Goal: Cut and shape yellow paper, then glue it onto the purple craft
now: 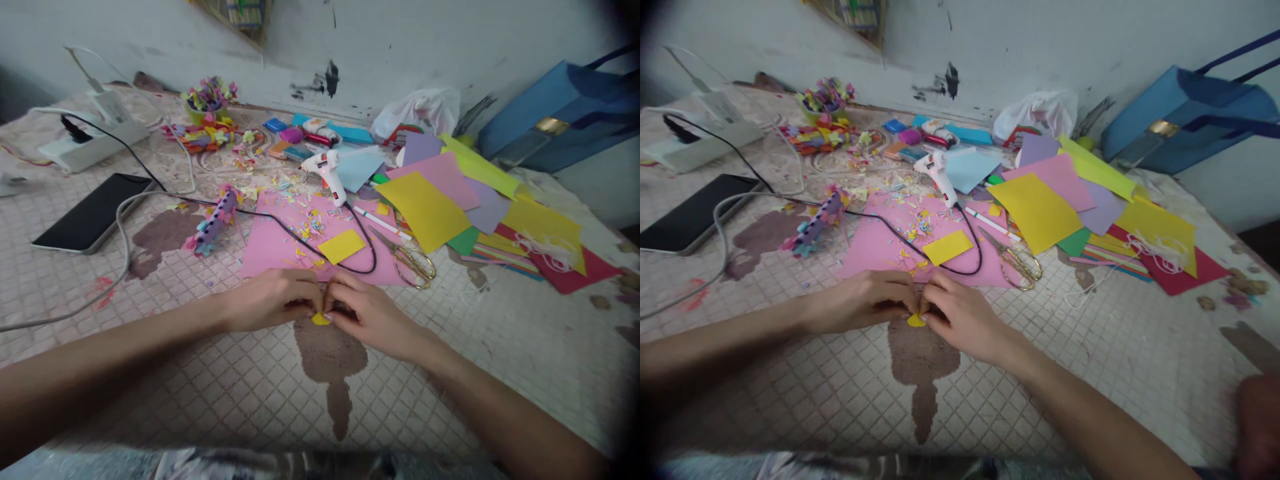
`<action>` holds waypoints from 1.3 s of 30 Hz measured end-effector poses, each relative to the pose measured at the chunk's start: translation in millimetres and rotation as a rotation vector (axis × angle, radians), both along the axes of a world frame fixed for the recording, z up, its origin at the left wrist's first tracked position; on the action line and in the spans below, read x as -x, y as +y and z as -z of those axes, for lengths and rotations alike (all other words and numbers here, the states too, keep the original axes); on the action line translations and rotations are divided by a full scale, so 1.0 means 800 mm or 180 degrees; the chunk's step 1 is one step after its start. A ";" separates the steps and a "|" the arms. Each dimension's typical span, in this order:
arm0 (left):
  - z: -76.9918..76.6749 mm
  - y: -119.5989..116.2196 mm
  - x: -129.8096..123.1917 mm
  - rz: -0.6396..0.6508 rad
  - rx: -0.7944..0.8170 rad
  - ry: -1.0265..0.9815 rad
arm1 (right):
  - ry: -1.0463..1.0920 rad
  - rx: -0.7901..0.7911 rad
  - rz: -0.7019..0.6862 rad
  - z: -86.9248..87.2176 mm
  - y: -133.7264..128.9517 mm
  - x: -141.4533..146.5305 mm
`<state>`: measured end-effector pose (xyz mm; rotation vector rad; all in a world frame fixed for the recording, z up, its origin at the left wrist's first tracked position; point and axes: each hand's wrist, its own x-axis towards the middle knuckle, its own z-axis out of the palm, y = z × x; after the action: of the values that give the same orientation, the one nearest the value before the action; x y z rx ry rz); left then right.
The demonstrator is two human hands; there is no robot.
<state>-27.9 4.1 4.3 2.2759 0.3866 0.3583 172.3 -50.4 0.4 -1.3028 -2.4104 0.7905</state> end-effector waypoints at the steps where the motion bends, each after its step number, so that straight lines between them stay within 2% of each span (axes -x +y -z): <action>1: 0.001 0.000 0.000 -0.0005 0.0002 -0.0022 | 0.0000 -0.0001 0.0010 0.000 0.000 0.000; 10: 0.002 -0.001 0.001 0.0164 -0.0172 -0.0054 | -0.0068 -0.0002 0.0033 -0.001 0.002 0.002; 21: 0.004 -0.004 0.000 0.0162 -0.0276 0.0021 | -0.0082 0.0068 -0.0033 -0.003 0.002 0.001; 29: 0.002 -0.006 -0.002 -0.0067 0.0002 0.0004 | -0.0051 0.0081 -0.0001 -0.004 0.001 0.000; 39: 0.006 -0.012 -0.003 -0.0194 -0.0084 0.0096 | -0.0035 0.0080 -0.0055 -0.005 0.001 -0.001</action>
<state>-25.7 -5.4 -0.1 2.3012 0.4699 0.3623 172.7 -49.3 4.7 -1.3005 -2.4311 0.8229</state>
